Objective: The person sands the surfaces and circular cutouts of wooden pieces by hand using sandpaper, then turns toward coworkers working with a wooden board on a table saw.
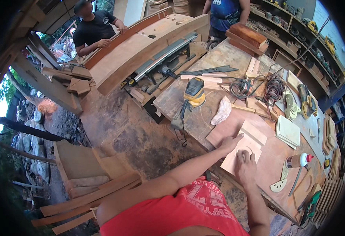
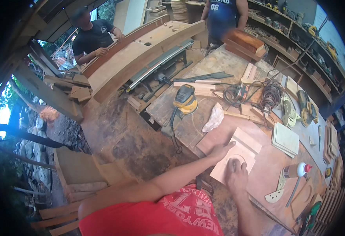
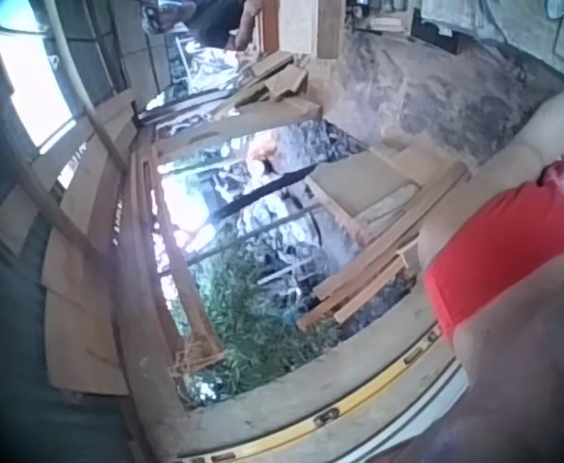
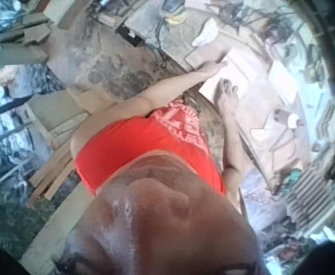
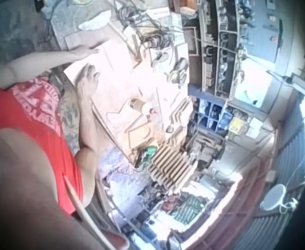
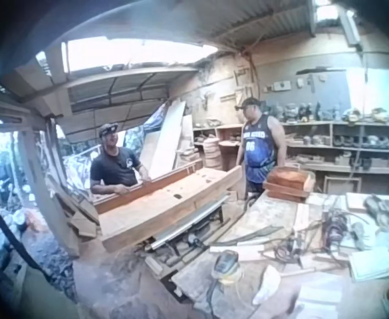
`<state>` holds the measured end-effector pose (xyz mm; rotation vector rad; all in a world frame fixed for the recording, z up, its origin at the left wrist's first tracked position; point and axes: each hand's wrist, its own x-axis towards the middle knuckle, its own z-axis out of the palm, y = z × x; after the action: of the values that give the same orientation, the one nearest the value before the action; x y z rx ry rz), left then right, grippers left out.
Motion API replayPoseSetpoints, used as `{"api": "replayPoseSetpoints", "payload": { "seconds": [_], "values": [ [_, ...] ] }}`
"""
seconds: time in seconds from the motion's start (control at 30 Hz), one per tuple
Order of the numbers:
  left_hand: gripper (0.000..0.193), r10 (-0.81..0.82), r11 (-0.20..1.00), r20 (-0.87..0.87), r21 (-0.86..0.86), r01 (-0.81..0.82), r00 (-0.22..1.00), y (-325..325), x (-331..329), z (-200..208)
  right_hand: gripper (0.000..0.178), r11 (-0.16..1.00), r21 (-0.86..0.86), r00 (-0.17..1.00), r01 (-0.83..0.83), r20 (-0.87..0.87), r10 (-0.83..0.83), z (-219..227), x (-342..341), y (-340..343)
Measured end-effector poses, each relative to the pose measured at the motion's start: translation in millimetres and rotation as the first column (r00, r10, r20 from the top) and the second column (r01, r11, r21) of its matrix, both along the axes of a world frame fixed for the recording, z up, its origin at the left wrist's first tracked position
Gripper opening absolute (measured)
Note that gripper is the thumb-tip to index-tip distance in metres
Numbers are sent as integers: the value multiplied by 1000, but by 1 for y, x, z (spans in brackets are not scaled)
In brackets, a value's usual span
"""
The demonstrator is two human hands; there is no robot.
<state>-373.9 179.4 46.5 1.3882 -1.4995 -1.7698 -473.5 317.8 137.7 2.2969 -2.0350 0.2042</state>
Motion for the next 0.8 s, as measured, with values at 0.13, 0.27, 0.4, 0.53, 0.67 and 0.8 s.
{"api": "replayPoseSetpoints", "payload": {
  "seconds": [0.13, 0.27, 0.4, 0.53, 0.67, 0.8],
  "values": [
    [92, -71, 993, 19, 99, 69, 997, -2, 3, 3, 47, 977, -176, 993, 119, 39, -114, 1, 0, 5],
    [87, -70, 996, 31, 61, 68, 997, -1, 1, -3, 47, 987, 100, 992, 129, 3, -130, 0, 0, 13],
    [85, -39, 997, 42, 70, 36, 998, -1, 0, -3, 47, 986, -77, 988, 151, -32, -153, -3, 0, 10],
    [90, -72, 991, -5, 110, 72, 997, -3, 1, -1, 46, 987, 31, 987, 159, -32, -158, -4, -6, -3],
    [90, -40, 999, 147, 15, 38, 988, -3, -3, -13, 41, 996, -52, 997, 74, -16, -75, 1, -6, -6],
    [81, -100, 987, -25, 125, 102, 995, -8, -7, -31, 40, 997, -21, 995, -71, -69, 70, 0, 0, 9]
  ]
}}
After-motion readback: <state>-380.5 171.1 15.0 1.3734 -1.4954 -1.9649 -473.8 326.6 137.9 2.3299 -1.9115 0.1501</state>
